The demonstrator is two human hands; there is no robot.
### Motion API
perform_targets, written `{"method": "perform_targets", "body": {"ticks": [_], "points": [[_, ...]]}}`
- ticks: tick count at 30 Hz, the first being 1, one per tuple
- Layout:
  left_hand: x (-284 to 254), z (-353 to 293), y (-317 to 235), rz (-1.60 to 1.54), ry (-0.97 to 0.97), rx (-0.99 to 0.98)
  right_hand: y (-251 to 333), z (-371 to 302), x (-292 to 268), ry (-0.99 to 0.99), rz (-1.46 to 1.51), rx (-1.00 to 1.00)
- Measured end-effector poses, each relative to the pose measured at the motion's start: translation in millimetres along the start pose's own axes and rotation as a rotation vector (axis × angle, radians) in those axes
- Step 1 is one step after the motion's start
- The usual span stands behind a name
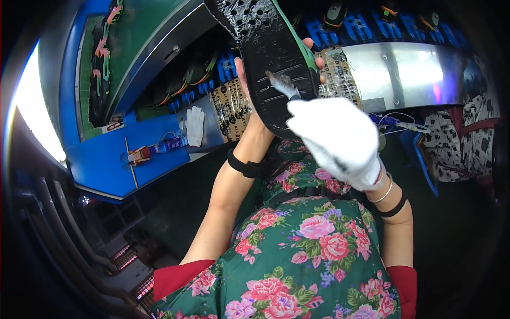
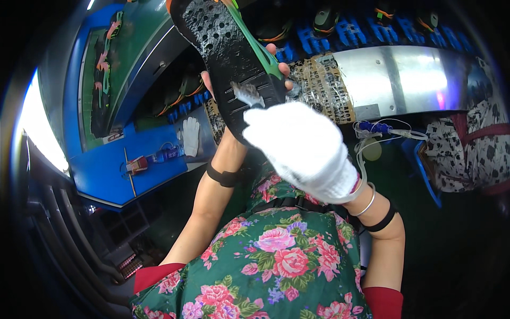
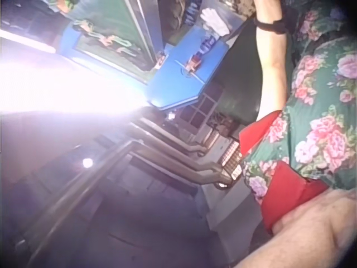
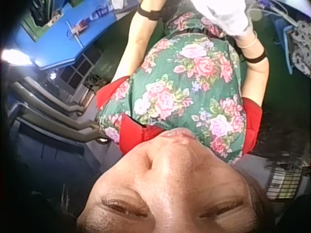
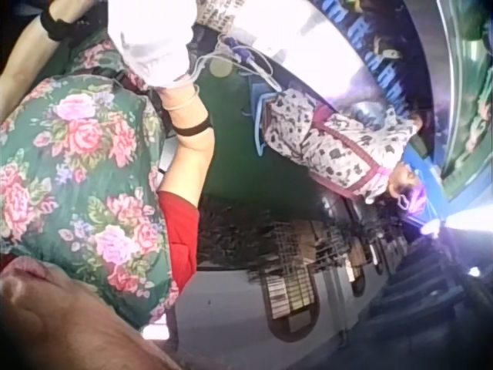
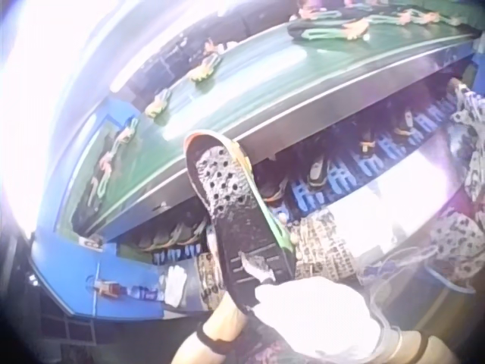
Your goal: Apply liquid adhesive or primer to the bottom of shoe soles using a manual brush.
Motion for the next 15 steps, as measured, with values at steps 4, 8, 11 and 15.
{"method": "perform_targets", "body": {"ticks": [4, 8, 11, 15], "points": [[-8, 9, -1, -0.119, -0.155, 0.125, 3, -9, 7, 0.050, 0.248, 0.125], [-7, 4, -6, -0.102, -0.071, 0.101, -47, -32, -6, -0.250, 0.771, 0.656], [1, 10, -8, -0.129, -0.122, 0.159, -37, -21, -6, -0.092, 0.374, 0.391], [-5, -9, -5, -0.049, -0.180, 0.076, -44, -28, 3, -0.021, 0.804, 0.670]]}}
Point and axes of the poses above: each hand's wrist, its own z-axis towards the middle knuckle, its own x-axis out of the palm, y = z × x, the point moved 9 cm from there along z, towards the middle knuckle, and after that the axes turned 7 degrees about z, right-handed, at the moved point
